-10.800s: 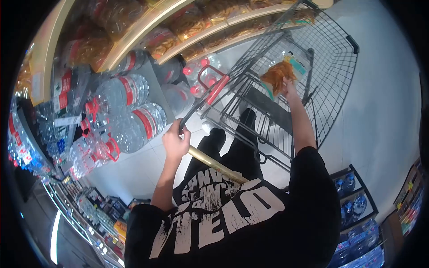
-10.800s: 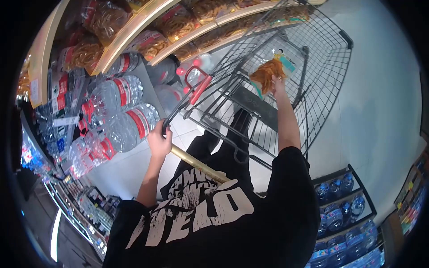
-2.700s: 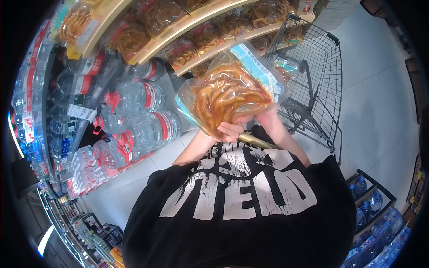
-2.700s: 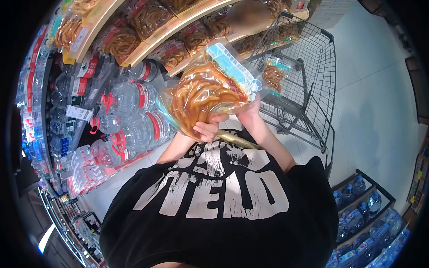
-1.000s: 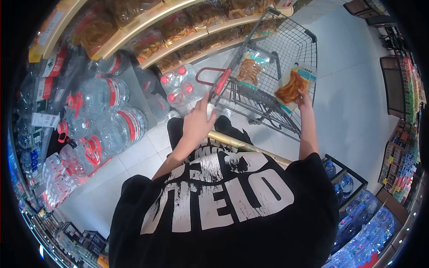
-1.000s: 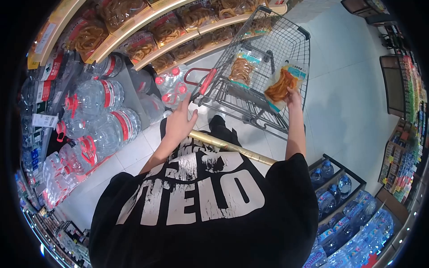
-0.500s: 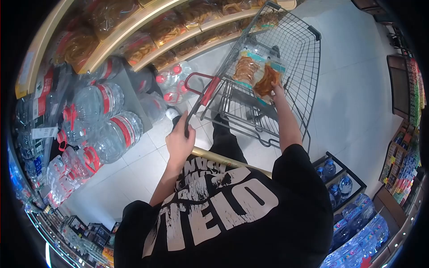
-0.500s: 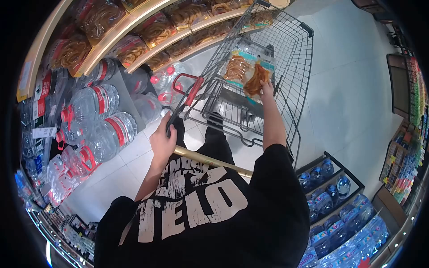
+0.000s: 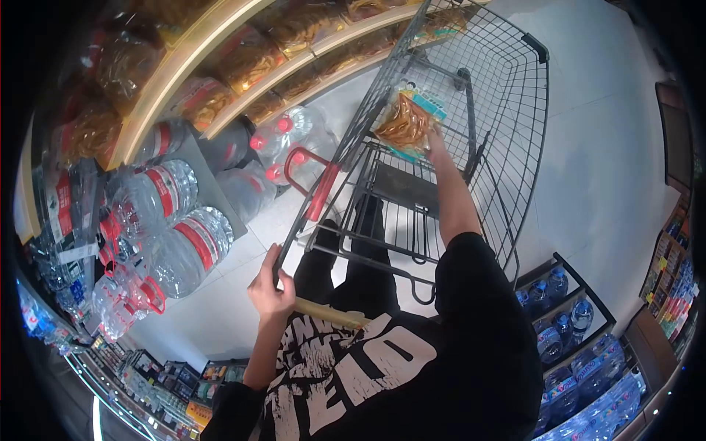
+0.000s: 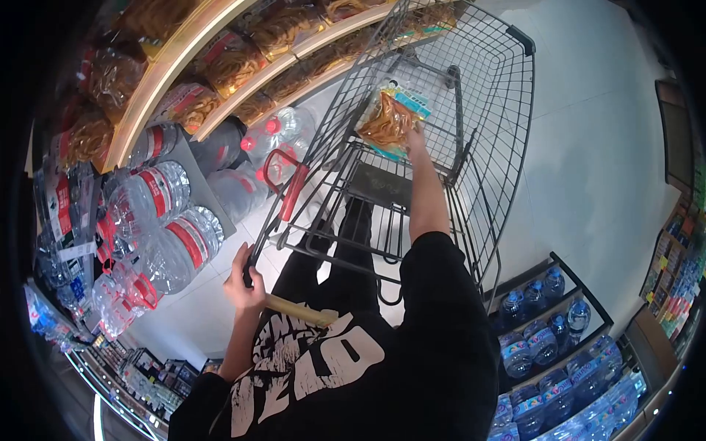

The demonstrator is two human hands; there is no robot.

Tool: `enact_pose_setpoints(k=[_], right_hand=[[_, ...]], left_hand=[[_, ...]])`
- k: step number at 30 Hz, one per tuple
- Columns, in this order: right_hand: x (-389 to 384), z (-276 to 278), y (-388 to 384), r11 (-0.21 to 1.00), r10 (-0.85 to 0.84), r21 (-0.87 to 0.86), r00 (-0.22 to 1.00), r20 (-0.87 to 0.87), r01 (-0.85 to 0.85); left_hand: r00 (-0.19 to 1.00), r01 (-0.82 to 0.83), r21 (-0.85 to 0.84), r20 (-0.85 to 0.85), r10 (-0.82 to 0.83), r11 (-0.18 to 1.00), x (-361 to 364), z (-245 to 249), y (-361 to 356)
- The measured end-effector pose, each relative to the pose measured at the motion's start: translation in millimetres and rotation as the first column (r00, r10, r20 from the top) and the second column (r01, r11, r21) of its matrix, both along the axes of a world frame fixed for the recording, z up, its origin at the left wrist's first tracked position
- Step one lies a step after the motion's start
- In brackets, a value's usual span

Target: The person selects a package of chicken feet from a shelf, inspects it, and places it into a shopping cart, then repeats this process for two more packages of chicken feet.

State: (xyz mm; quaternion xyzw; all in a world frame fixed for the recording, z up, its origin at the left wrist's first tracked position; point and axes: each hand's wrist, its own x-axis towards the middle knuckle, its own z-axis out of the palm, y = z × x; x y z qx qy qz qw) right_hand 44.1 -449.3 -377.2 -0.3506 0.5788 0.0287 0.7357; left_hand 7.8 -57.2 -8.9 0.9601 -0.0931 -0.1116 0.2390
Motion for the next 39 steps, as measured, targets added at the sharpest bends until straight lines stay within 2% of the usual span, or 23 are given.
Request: enact_pose_setpoints(k=[1,2,3,4,6,7,9,12,13,15,17,20,21,24,28,29,31,32,34,35,37,38,39], right_hand=[[-3,-22,2,0.967,0.154,-0.202,0.988,-0.030,-0.157],[-7,-49,2,0.869,0.295,-0.388,0.951,-0.094,-0.308],[-19,-94,-5,0.843,0.313,-0.444,0.948,-0.052,-0.302],[-23,-100,-6,0.848,0.302,-0.441,0.952,-0.056,-0.295],[-28,-106,-5,0.653,0.310,-0.578,0.870,-0.385,-0.489],[-28,-105,-5,0.655,0.314,-0.575,0.869,-0.383,-0.490],[-26,-99,-11,0.761,0.347,-0.461,0.886,-0.307,-0.457],[-10,-94,-15,0.782,0.342,-0.414,0.877,-0.338,-0.465],[-7,-98,-13,0.697,0.313,-0.527,0.867,-0.387,-0.487],[-4,-101,-14,0.654,0.299,-0.559,0.852,-0.429,-0.511],[-1,-98,-12,0.525,0.273,-0.634,0.819,-0.505,-0.567],[4,-70,-19,0.580,0.376,-0.546,0.793,-0.479,-0.604],[3,-70,-16,0.515,0.340,-0.640,0.821,-0.458,-0.570],[-1,-67,-13,0.429,0.400,-0.674,0.796,-0.455,-0.601],[7,-63,-16,0.387,0.393,-0.578,0.695,-0.602,-0.719],[12,-63,-17,0.390,0.392,-0.578,0.697,-0.601,-0.717],[21,-59,-18,0.408,0.463,-0.383,0.549,-0.696,-0.829],[22,-55,-14,0.408,0.460,-0.385,0.550,-0.697,-0.828],[16,-68,-6,0.531,0.410,-0.482,0.709,-0.574,-0.697],[7,-76,-1,0.521,0.410,-0.489,0.708,-0.575,-0.699],[-24,-128,15,0.685,0.363,-0.537,0.869,-0.335,-0.493],[-25,-136,17,0.756,0.322,-0.533,0.925,-0.202,-0.380],[-25,-106,26,0.882,0.228,-0.399,0.968,-0.106,-0.251]], left_hand=[[1.000,0.012,0.015,0.024,-0.013,1.000,0,-3,2],[0.999,0.028,0.017,0.020,-0.029,0.999,2,-3,2],[0.999,0.046,0.039,0.017,-0.046,0.998,3,-1,2],[0.998,0.060,0.062,0.013,-0.061,0.996,4,1,0],[0.999,0.052,0.048,-0.003,-0.052,0.997,7,4,-5],[0.999,0.052,0.049,0.000,-0.052,0.997,8,4,-5],[0.998,0.046,0.078,-0.037,-0.044,0.996,8,8,-6],[0.993,0.106,0.188,-0.066,-0.095,0.976,5,10,-4],[0.993,0.100,0.199,-0.075,-0.087,0.975,5,10,-3],[0.990,0.139,0.065,-0.031,-0.138,0.988,6,7,-4],[0.988,0.153,0.089,-0.035,-0.151,0.984,7,6,-3],[0.984,0.180,0.125,-0.028,-0.178,0.976,7,7,-4],[0.983,0.183,0.138,-0.015,-0.183,0.973,7,6,-4],[0.987,0.143,0.095,-0.086,-0.135,0.985,9,8,-5],[0.987,0.157,0.088,-0.050,-0.153,0.984,10,8,-7],[0.988,0.147,0.084,-0.057,-0.143,0.986,10,7,-7],[0.988,0.143,0.080,-0.065,-0.138,0.987,11,8,-6],[0.988,0.148,0.091,-0.059,-0.143,0.985,10,7,-6],[0.988,0.148,0.092,-0.051,-0.144,0.985,10,8,-4],[0.987,0.137,0.103,-0.099,-0.126,0.985,9,9,-2],[0.985,0.119,0.110,-0.135,-0.104,0.987,8,9,1],[0.986,0.139,0.095,-0.107,-0.129,0.986,9,7,1],[0.986,0.157,0.082,-0.076,-0.151,0.984,10,6,1]])
